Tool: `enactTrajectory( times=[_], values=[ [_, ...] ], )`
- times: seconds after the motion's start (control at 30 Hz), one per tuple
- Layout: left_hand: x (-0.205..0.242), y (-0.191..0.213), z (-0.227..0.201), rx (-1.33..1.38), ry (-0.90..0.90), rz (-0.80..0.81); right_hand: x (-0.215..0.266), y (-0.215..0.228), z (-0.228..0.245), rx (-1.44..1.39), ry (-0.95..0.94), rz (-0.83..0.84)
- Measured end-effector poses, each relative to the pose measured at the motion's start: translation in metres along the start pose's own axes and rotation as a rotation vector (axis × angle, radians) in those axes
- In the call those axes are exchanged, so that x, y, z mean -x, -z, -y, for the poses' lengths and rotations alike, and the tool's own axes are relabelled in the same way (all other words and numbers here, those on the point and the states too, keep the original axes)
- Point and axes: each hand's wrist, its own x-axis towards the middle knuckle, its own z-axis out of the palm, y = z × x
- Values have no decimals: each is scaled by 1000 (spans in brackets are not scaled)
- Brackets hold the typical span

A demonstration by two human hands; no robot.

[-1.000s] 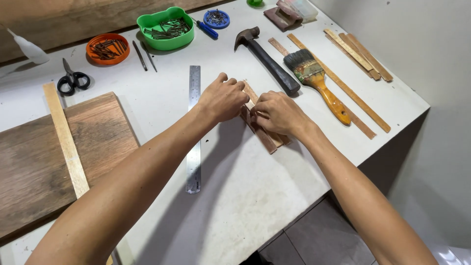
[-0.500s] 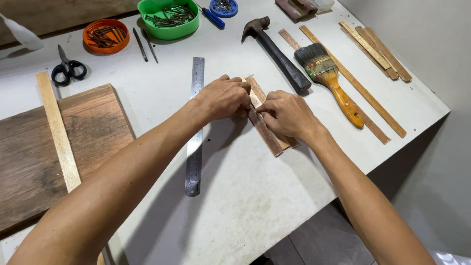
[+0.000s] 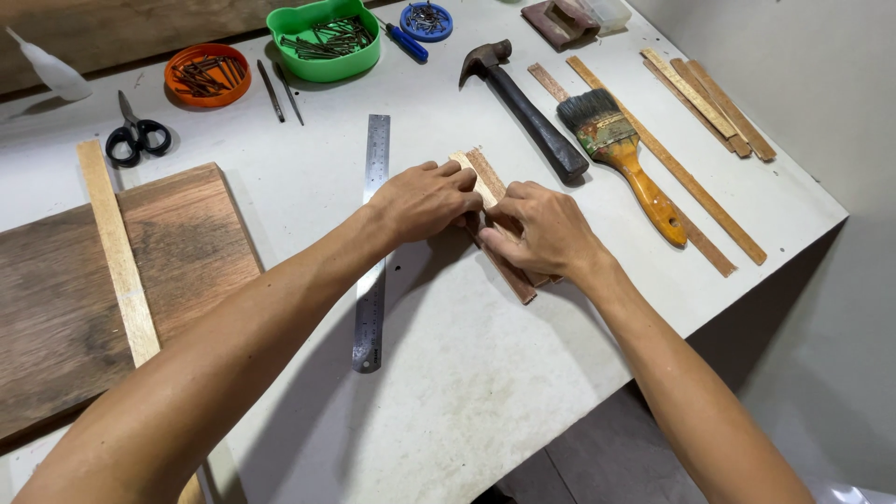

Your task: The person picks nails from a container and positions thin wooden strips across a wooden board, hammering the nails to fasten the strips into a lattice frame. They align the strips, press pieces into place, and reposition strips as they build the frame.

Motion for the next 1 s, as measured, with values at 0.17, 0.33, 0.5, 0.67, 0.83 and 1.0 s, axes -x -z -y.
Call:
enactTrajectory(
  times=[0.17, 0.33, 0.5, 0.67, 0.83, 1.0],
  values=[
    [6, -3, -4, -90, -21, -57, 12, -1, 3, -8, 41, -60],
    [15, 19, -8, -272, -74, -276, 18, 1, -1, -59, 100, -93],
    [49, 59, -12, -283, -29, -303, 19, 26, 29, 83, -118, 33],
    [94, 73, -3, -176, 60, -368, 13, 31, 62, 38, 123, -188],
    [165, 95, 1, -118, 149, -361, -4, 24, 109, 37, 329, -292],
    [237, 105, 12, -160, 203, -409, -30, 15, 166, 51, 405, -212]
  ],
)
